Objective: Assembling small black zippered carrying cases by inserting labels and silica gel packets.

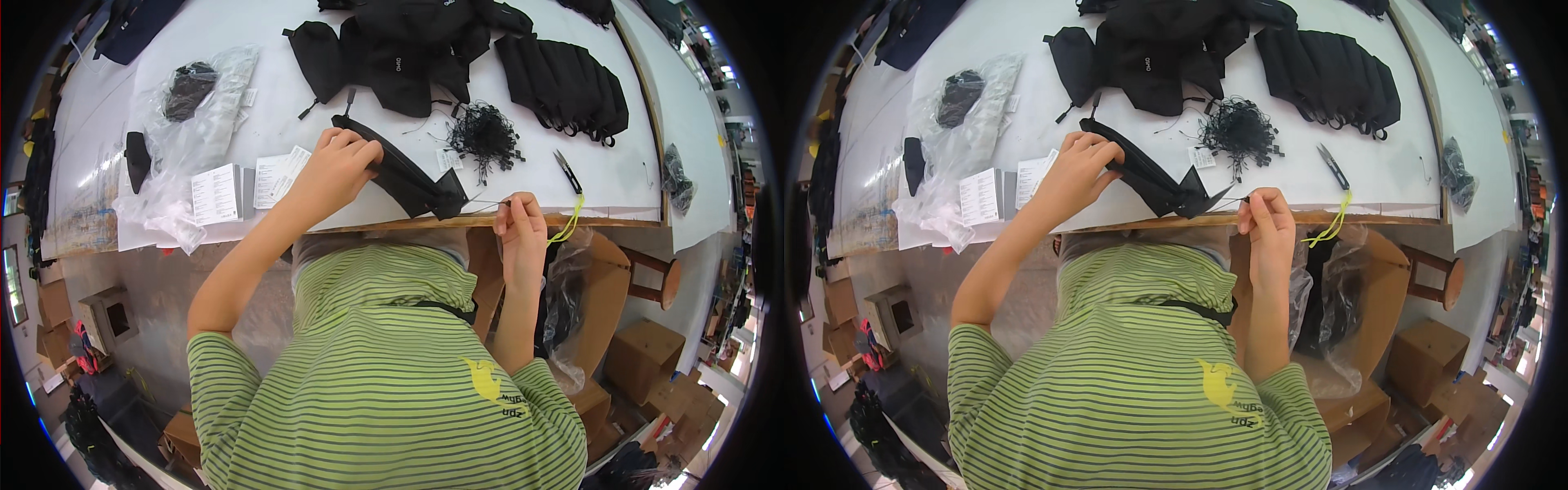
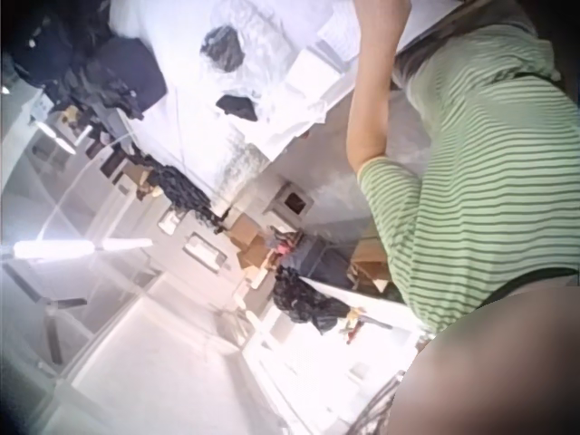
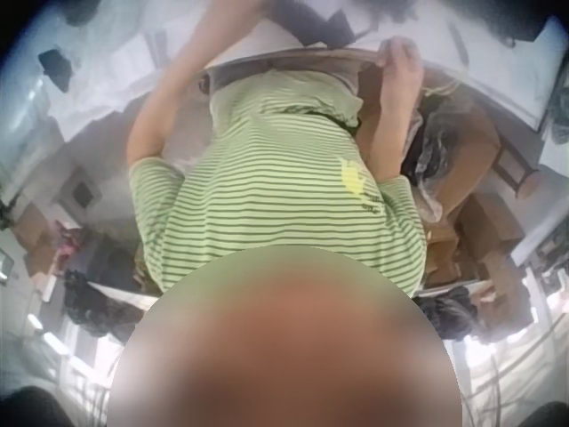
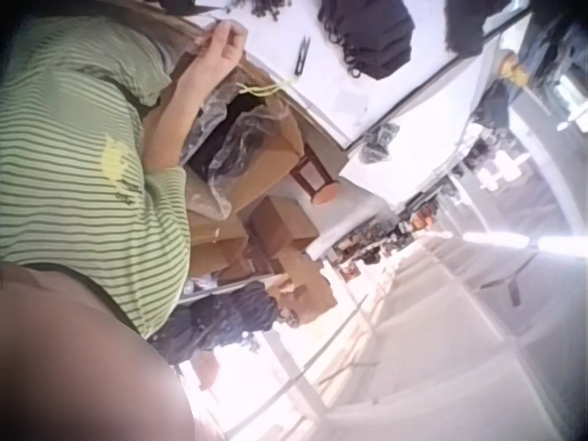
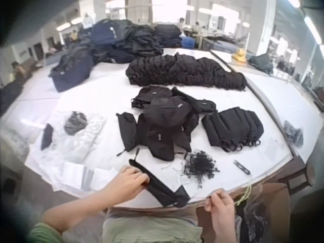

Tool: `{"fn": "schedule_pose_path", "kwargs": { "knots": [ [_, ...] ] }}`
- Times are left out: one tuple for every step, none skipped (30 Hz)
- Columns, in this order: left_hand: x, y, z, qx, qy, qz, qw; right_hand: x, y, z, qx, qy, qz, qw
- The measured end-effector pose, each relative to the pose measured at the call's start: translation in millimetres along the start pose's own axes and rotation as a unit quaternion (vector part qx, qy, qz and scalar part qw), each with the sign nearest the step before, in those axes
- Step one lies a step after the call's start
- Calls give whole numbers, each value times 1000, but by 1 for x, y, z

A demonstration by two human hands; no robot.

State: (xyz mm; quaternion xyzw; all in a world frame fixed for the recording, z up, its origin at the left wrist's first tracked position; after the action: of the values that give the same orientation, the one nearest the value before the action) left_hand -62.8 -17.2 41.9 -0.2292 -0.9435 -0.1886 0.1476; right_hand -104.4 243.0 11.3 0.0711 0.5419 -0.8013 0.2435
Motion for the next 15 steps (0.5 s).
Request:
{"fn": "schedule_pose_path", "kwargs": {
  "knots": [
    [-2,-2,1,2,0,-2,1000,1,1,2,4,-2,5,1000],
    [-2,-6,3,1,3,-2,1000,1,2,3,4,-5,6,1000],
    [-2,-9,4,0,7,-2,1000,2,4,5,16,-15,21,1000],
    [-3,-11,5,1,7,-3,1000,3,6,6,28,-24,36,999],
    [-2,-13,7,-6,2,-3,1000,3,7,5,28,-24,35,999],
    [-2,-14,9,-14,-4,-3,1000,4,9,4,25,-30,42,998],
    [-1,-14,9,-14,-4,-2,1000,4,11,3,22,-35,48,998],
    [-1,-14,9,-14,-7,1,1000,4,12,1,22,-34,47,998],
    [0,-14,9,-13,-10,4,1000,4,13,0,22,-36,45,998],
    [0,-14,10,-14,-10,5,1000,4,14,-1,21,-38,44,998],
    [0,-13,9,-26,5,-3,1000,3,14,-1,22,-37,44,998],
    [0,-14,8,-39,20,-12,999,2,15,-1,17,-35,50,998],
    [0,-13,9,-39,20,-12,999,2,16,-1,12,-33,56,998],
    [0,-12,9,-37,18,-6,999,2,17,-2,12,-33,56,998],
    [0,-11,10,-34,18,-1,999,2,18,-2,7,-28,56,998]
  ]
}}
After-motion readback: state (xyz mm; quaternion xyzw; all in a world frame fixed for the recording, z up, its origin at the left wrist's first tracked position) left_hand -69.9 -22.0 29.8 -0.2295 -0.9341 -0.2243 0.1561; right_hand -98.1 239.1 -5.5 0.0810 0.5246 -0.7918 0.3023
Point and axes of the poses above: each hand's wrist, its own x-axis towards the middle knuckle, its own z-axis out of the palm, y = z × x, the point moved 6 cm from there along x, towards the middle knuckle, and after that the axes turned 11 degrees about z, right-handed, at the moved point
